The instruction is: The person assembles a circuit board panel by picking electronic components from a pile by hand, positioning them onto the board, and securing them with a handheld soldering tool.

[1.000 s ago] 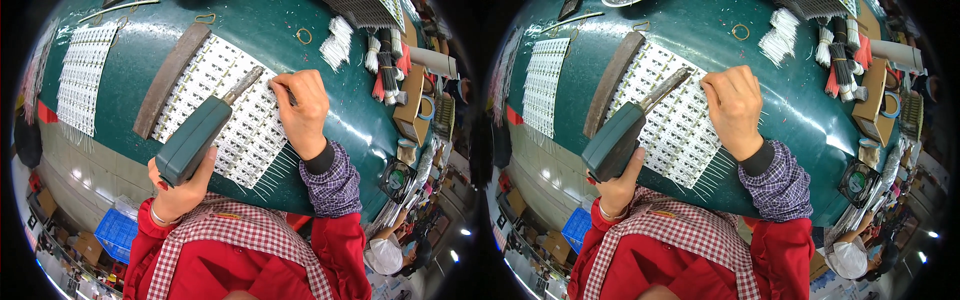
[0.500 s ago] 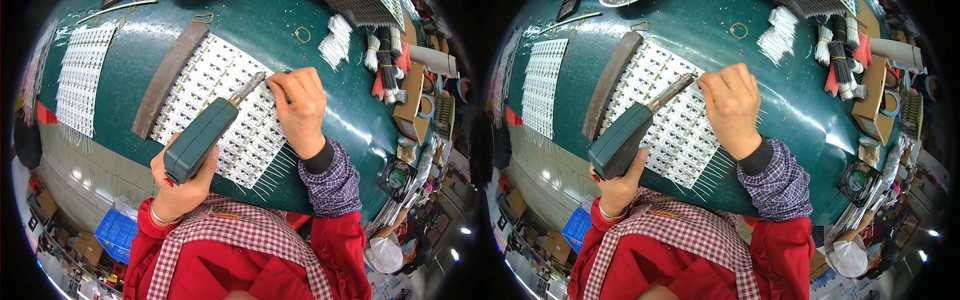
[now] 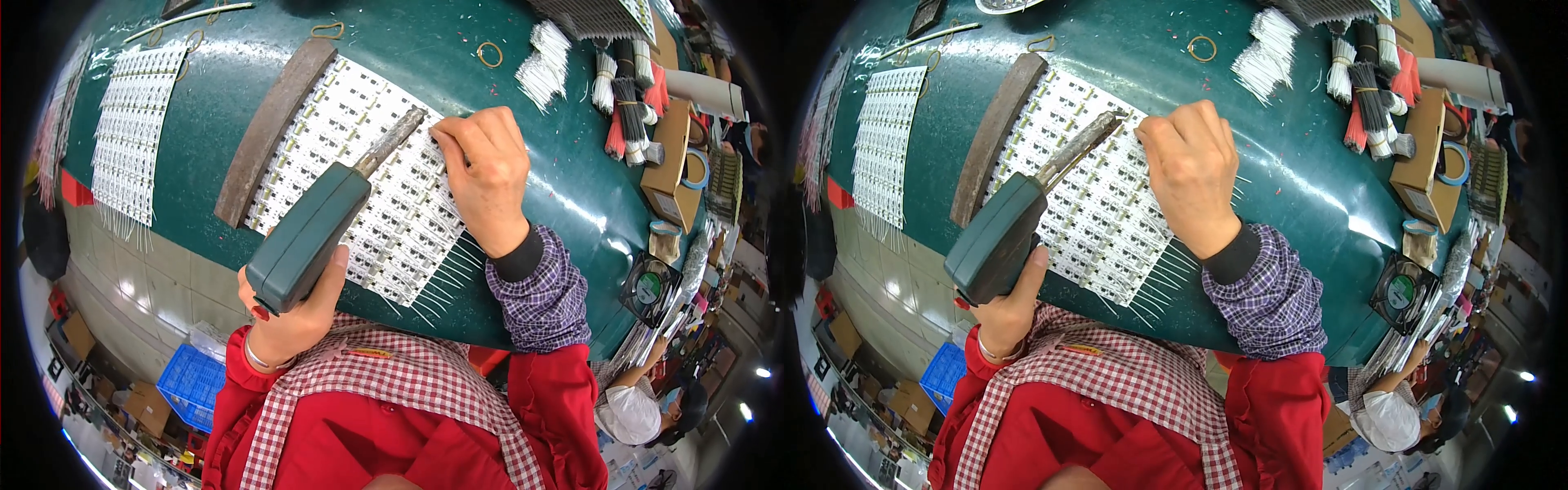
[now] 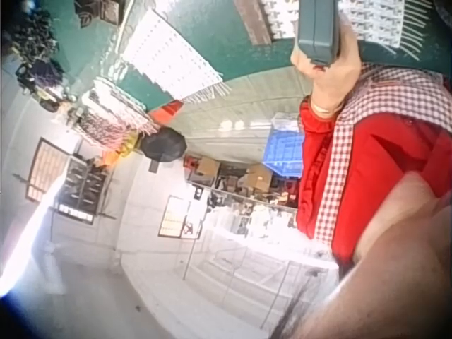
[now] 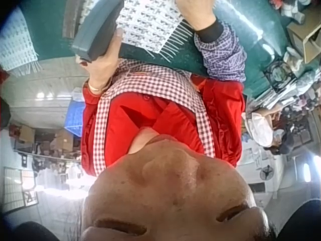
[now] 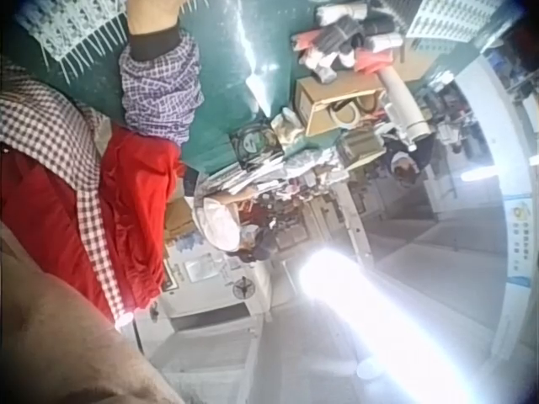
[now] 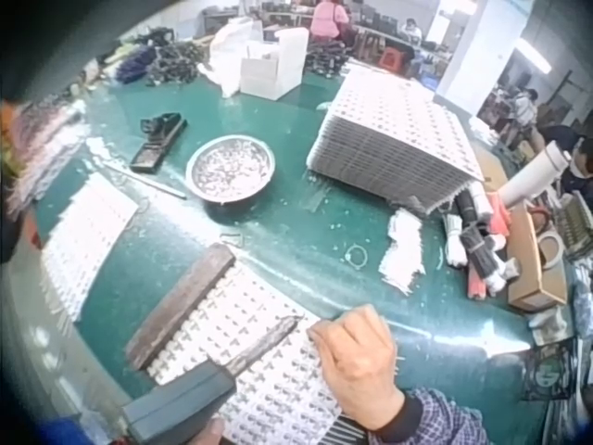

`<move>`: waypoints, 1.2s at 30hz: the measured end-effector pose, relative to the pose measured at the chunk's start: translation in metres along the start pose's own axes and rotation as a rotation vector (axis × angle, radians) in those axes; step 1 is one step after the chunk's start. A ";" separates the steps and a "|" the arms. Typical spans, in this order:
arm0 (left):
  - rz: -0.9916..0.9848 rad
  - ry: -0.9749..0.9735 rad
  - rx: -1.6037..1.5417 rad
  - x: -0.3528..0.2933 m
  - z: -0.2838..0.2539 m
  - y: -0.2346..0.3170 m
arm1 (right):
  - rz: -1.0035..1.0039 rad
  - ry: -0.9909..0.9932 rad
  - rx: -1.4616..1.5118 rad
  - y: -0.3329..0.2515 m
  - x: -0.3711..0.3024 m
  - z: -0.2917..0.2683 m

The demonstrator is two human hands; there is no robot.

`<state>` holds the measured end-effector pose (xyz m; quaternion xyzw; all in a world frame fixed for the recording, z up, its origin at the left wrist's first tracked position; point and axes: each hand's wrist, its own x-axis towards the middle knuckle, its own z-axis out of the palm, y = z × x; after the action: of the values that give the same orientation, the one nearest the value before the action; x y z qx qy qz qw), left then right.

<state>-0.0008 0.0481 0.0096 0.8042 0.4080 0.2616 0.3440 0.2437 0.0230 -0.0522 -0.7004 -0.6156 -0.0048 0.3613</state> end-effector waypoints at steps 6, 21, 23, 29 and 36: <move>-0.115 0.035 -0.117 0.000 0.002 0.002 | 0.019 -0.008 0.024 -0.001 -0.002 0.000; -0.064 -0.085 -0.083 0.004 0.002 0.001 | 0.001 -0.001 0.006 -0.001 -0.002 0.001; 0.071 -0.081 0.034 0.004 0.002 -0.002 | -0.002 0.001 0.007 -0.002 -0.001 0.002; 0.080 -0.009 0.289 0.000 -0.014 0.002 | -0.021 0.007 0.000 -0.001 0.001 0.003; 0.122 0.623 -0.150 0.096 -0.036 0.021 | -0.010 0.024 -0.019 -0.004 0.001 0.003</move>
<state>0.0346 0.1312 0.0618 0.6807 0.4242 0.5447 0.2447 0.2393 0.0256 -0.0522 -0.7005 -0.6146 -0.0209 0.3620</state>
